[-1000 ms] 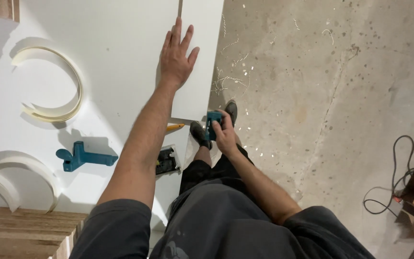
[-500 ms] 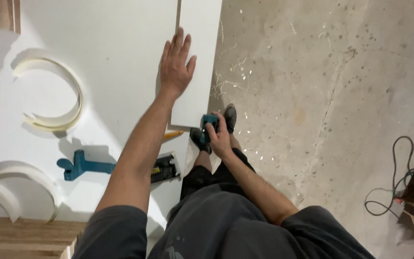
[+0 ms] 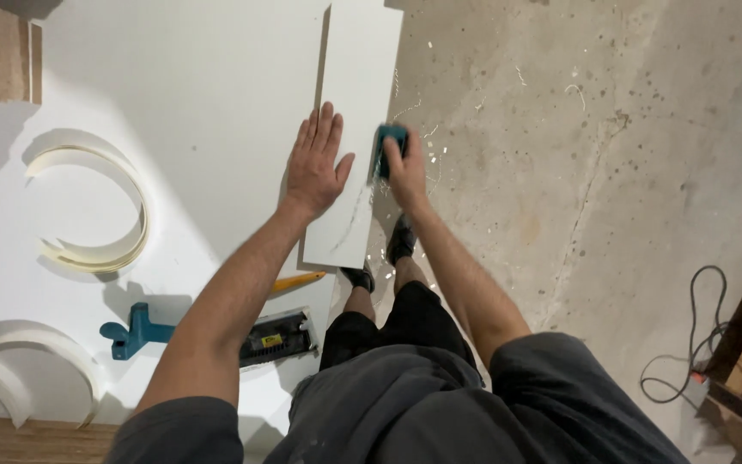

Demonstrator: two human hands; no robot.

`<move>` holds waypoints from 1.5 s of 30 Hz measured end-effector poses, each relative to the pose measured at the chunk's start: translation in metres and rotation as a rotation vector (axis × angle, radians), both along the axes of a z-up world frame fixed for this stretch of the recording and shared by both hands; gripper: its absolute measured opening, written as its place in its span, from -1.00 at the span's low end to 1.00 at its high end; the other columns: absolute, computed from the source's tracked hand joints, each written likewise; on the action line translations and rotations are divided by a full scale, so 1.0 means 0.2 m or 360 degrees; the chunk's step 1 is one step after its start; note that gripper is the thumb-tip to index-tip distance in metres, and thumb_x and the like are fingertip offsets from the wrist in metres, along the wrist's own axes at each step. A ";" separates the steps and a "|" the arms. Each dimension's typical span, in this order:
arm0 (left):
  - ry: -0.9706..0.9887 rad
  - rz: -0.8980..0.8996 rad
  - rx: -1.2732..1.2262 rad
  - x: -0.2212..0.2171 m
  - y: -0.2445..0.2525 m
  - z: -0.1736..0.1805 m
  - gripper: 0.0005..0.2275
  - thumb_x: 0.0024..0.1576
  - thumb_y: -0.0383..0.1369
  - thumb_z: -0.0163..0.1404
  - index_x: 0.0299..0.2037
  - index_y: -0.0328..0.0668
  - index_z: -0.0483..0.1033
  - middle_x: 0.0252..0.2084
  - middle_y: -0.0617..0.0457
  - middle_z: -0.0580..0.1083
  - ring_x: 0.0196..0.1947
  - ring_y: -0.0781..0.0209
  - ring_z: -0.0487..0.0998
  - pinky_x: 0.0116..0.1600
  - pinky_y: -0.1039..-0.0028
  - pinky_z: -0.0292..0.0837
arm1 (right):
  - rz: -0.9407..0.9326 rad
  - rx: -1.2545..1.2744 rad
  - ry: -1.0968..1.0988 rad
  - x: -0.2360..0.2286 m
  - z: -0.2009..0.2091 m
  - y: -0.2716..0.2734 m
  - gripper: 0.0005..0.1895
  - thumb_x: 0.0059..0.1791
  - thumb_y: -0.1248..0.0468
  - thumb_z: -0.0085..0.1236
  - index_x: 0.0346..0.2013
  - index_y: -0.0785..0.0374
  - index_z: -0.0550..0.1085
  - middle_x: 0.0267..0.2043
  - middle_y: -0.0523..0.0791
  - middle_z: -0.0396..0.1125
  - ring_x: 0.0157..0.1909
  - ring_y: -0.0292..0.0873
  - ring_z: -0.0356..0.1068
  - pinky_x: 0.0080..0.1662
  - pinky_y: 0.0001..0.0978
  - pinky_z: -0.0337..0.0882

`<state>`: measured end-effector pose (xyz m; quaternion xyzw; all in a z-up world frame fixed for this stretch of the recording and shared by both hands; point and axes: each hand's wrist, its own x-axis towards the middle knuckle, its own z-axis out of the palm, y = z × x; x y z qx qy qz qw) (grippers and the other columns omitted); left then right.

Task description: The person applies a white edge band to a wooden board, uses a household iron to heat and adhere the band, and then trims the excess material with a utility knife. They also use a small blue tool to press the edge and a black block to smooth the surface.

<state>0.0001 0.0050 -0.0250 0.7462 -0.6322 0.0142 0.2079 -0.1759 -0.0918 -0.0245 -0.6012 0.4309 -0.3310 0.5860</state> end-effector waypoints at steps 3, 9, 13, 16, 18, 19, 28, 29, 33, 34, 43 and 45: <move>-0.0063 -0.0019 -0.0032 0.00 0.00 0.03 -0.43 0.32 -0.06 -0.07 0.43 -0.29 0.27 0.54 -0.21 0.09 0.51 -0.15 0.12 0.56 0.14 -0.05 | 0.0049 0.0003 -0.0084 0.12 -0.20 -0.34 -0.61 0.19 0.10 0.10 0.24 0.20 0.33 -0.13 0.09 0.34 -0.12 0.04 0.38 -0.04 -0.02 0.46; 0.0001 -0.0012 -0.0073 -0.01 0.00 0.05 -0.46 0.31 -0.09 -0.06 0.41 -0.25 0.31 0.52 -0.18 0.15 0.49 -0.16 0.17 0.55 0.15 -0.02 | -0.0119 -0.0055 -0.0107 0.40 -0.33 -0.92 -0.47 0.17 0.06 0.22 0.30 0.24 0.29 0.07 0.20 0.38 0.06 0.14 0.45 0.09 0.11 0.50; 0.0053 -0.0004 -0.0079 -0.02 0.01 0.03 -0.47 0.30 -0.10 -0.04 0.42 -0.20 0.31 0.53 -0.13 0.13 0.49 -0.12 0.17 0.55 0.17 -0.01 | -0.0146 0.0044 0.0041 0.47 -0.38 -1.28 -0.48 0.15 -0.07 0.28 0.31 -0.09 0.30 0.13 -0.05 0.43 0.07 0.03 0.56 0.00 -0.02 0.63; 0.0053 0.0005 -0.0099 0.00 -0.01 0.02 -0.49 0.31 -0.11 -0.06 0.42 -0.16 0.32 0.53 -0.10 0.15 0.49 -0.07 0.19 0.55 0.19 0.01 | -0.0248 0.0199 -0.0075 0.35 -0.24 -1.47 -0.62 0.10 0.04 0.29 0.14 -0.01 0.40 -0.07 -0.07 0.43 -0.13 -0.02 0.54 -0.14 -0.07 0.56; 0.0055 0.0013 -0.0102 0.00 0.00 0.02 -0.51 0.32 -0.12 -0.06 0.41 -0.15 0.33 0.52 -0.08 0.17 0.48 -0.05 0.20 0.54 0.20 0.02 | -0.0308 0.0305 -0.0130 0.24 -0.15 -1.49 -0.71 0.07 0.10 0.29 0.03 0.04 0.46 -0.18 -0.09 0.43 -0.25 -0.05 0.52 -0.22 -0.09 0.52; 0.0048 0.0025 -0.0080 0.00 0.00 0.03 -0.51 0.32 -0.12 -0.06 0.42 -0.13 0.32 0.52 -0.07 0.16 0.48 -0.05 0.20 0.54 0.20 0.03 | -0.0367 0.0408 -0.0188 0.19 -0.10 -1.47 -0.79 0.04 0.16 0.30 -0.07 0.08 0.51 -0.30 -0.10 0.42 -0.37 -0.07 0.51 -0.30 -0.11 0.48; 0.0133 0.0028 -0.0040 0.00 0.00 0.01 -0.52 0.35 -0.14 -0.06 0.45 -0.09 0.29 0.53 -0.07 0.14 0.48 -0.06 0.18 0.53 0.17 0.04 | 0.0458 0.1058 -0.0689 0.00 0.33 -0.48 -0.55 0.05 0.26 0.20 0.19 0.25 0.29 -0.39 -0.13 0.31 -0.48 -0.27 0.36 -0.47 -0.47 0.40; 0.0107 0.0047 -0.0037 0.01 0.00 0.01 -0.52 0.34 -0.14 -0.04 0.44 -0.09 0.32 0.53 -0.05 0.15 0.49 -0.02 0.19 0.53 0.20 0.03 | -0.0174 0.0738 -0.0700 -0.01 0.20 -0.49 -0.74 0.07 0.22 0.26 0.01 0.07 0.40 -0.28 -0.24 0.23 -0.32 -0.32 0.27 -0.29 -0.39 0.35; 0.0156 0.0041 -0.0044 0.01 -0.03 -0.02 -0.53 0.34 -0.14 -0.06 0.42 -0.09 0.34 0.52 -0.05 0.16 0.48 -0.02 0.20 0.53 0.20 0.03 | -0.0300 0.0694 -0.0790 -0.24 0.24 -0.32 -0.85 0.12 0.17 0.10 -0.04 0.02 0.36 -0.37 -0.21 0.28 -0.45 -0.33 0.37 -0.36 -0.54 0.41; 0.0147 0.0042 -0.0074 0.01 -0.02 -0.02 -0.53 0.34 -0.14 -0.04 0.42 -0.10 0.35 0.51 -0.06 0.17 0.48 -0.03 0.20 0.53 0.20 0.05 | 0.0067 0.0706 -0.0551 -0.27 0.16 -0.18 -0.72 0.01 0.25 0.26 -0.01 0.11 0.44 -0.32 -0.21 0.32 -0.33 -0.32 0.41 -0.20 -0.48 0.43; 0.0344 -0.0038 0.0149 0.02 0.00 0.06 -0.49 0.45 -0.26 -0.06 0.55 -0.10 0.02 0.59 -0.01 -0.05 0.61 0.05 0.01 0.67 0.18 -0.10 | 0.1609 -0.0505 0.0224 0.11 0.35 0.91 -0.77 0.02 0.23 0.15 -0.08 0.28 0.49 -0.26 0.01 0.40 -0.16 0.11 0.33 0.02 -0.07 0.30; 0.0350 -0.0037 0.0152 0.01 -0.01 0.08 -0.48 0.45 -0.27 -0.05 0.55 -0.07 -0.01 0.60 0.01 -0.06 0.62 0.07 0.01 0.67 0.18 -0.09 | 0.1609 -0.0533 0.0220 0.12 0.40 0.99 -0.77 0.01 0.21 0.16 -0.10 0.26 0.49 -0.24 0.00 0.41 -0.13 0.11 0.33 0.04 -0.06 0.29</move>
